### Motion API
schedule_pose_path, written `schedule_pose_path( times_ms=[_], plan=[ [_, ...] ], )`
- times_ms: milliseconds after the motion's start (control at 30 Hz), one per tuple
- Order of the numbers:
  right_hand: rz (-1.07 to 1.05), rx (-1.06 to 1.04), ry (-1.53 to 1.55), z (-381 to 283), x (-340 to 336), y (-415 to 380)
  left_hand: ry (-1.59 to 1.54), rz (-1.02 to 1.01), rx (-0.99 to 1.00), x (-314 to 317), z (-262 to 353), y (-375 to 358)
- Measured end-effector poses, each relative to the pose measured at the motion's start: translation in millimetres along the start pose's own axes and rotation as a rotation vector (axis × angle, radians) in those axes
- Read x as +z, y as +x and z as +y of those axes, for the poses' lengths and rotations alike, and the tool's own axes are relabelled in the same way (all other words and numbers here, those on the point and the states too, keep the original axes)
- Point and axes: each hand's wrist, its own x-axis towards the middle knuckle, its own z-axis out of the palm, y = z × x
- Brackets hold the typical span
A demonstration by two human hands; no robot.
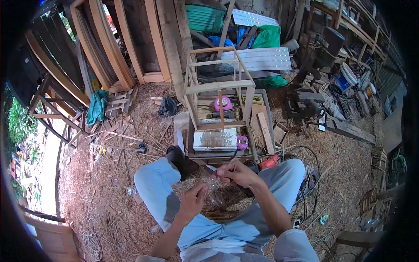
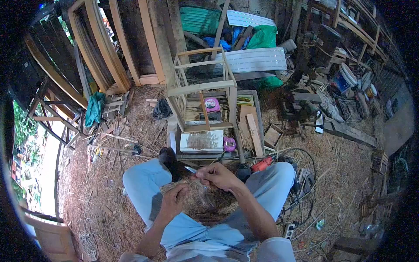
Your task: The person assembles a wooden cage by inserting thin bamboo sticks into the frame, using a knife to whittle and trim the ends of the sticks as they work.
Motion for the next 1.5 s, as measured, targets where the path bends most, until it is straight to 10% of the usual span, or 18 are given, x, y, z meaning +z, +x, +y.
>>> schedule_pose_path(
  times_ms=[1000, 1267, 1500],
  plan=[
    [0.334, 0.057, 0.064, -1.8, 12.6, 7.7, 0.003, -0.082, -0.122, -9.0, 0.1, 6.1],
    [0.637, -0.165, 0.288, -26.5, -78.7, -21.3, 0.058, -0.022, -0.133, -29.1, -21.3, -11.3],
    [0.284, -0.153, 0.323, -23.4, -23.5, -14.3, 0.104, 0.036, -0.089, -20.5, -5.3, -5.7]
  ],
)
